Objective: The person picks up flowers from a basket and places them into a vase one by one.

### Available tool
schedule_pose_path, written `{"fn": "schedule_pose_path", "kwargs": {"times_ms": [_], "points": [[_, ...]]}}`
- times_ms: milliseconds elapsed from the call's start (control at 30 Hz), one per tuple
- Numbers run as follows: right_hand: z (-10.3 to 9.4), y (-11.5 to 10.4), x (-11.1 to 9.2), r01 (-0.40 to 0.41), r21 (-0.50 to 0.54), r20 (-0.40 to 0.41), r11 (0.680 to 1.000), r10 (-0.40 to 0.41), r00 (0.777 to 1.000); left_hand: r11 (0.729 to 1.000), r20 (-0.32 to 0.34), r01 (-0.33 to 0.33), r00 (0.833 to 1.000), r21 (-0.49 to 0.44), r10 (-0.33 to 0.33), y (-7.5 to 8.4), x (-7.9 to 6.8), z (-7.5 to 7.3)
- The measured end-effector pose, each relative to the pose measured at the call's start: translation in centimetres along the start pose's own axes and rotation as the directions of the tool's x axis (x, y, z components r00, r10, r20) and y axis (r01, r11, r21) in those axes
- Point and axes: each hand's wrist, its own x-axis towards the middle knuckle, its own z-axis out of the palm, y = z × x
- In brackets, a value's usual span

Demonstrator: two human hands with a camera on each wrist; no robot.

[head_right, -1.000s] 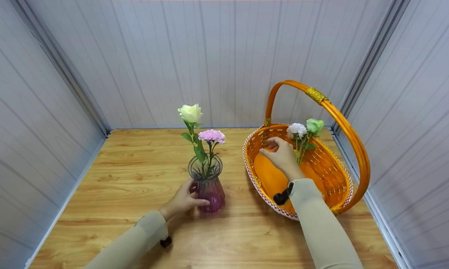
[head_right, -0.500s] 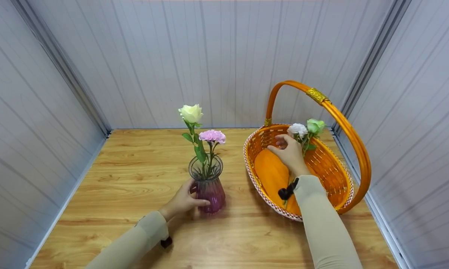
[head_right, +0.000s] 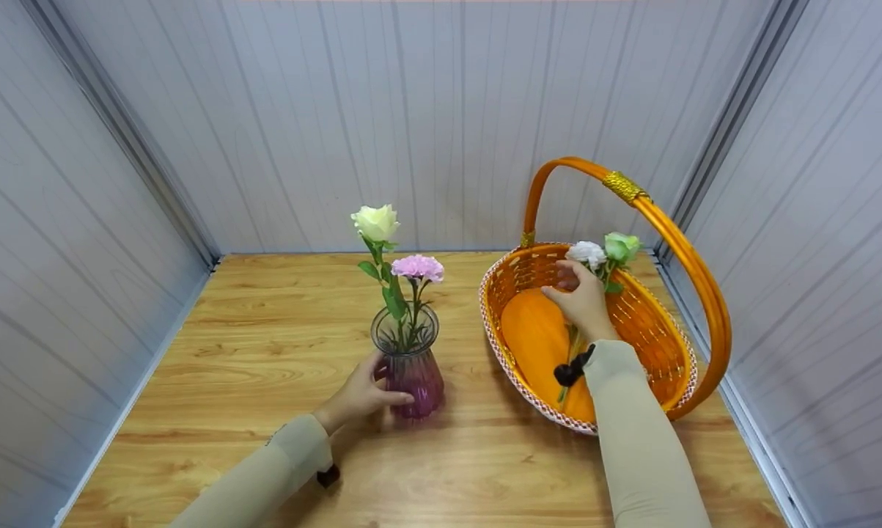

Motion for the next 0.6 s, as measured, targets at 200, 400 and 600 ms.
{"fn": "schedule_pose_path", "kwargs": {"times_ms": [200,400,600], "points": [[-0.5,1.1,0.0,-0.056,-0.006,-0.004,0.998,0.056,0.998,1.0,0.004,-0.001,1.0,0.0,0.001,-0.1,0.1,0.0],[-1.1,2.2,-0.4,-0.103,-0.035,-0.019,0.994,0.103,0.995,1.0,0.008,-0.003,1.0,-0.017,0.004,-0.1,0.1,0.0],[-1.6,3.3,-0.7,-0.165,-0.039,-0.037,0.986,0.163,0.986,0.997,0.018,0.001,1.0,-0.081,0.001,0.0,0.2,0.1]]}}
